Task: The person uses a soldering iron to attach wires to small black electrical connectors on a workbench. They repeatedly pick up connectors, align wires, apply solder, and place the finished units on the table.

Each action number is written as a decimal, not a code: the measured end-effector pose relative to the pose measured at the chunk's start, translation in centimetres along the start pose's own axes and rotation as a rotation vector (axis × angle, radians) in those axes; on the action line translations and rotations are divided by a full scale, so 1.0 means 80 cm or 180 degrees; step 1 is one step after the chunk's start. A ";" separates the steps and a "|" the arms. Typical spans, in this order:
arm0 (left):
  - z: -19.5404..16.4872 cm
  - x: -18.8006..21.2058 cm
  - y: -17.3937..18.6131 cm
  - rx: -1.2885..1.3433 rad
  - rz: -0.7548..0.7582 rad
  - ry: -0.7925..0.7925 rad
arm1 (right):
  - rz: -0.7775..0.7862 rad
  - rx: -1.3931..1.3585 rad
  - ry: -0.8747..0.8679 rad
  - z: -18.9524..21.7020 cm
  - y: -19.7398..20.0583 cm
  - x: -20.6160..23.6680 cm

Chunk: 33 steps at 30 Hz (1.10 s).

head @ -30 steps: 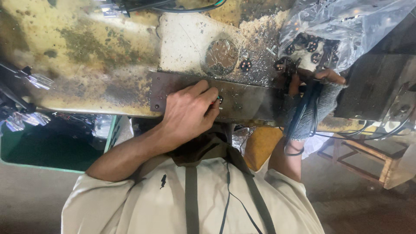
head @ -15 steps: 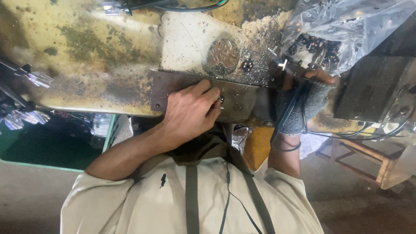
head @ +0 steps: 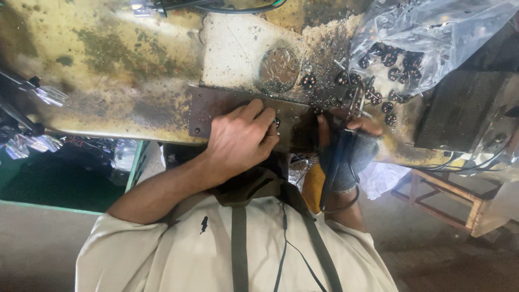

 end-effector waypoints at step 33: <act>-0.003 0.000 0.003 0.0046 0.0112 0.0068 | 0.2561 0.1139 -0.0223 0.045 0.008 -0.090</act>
Point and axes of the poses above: each hand's wrist, its own x-axis away from the middle knuckle, its own y-axis out of the back of the hand, z = x × y, the point moved 2 cm from there along -x, towards the middle knuckle, and after that the axes turned 4 degrees about -z, right-handed, at the moved point
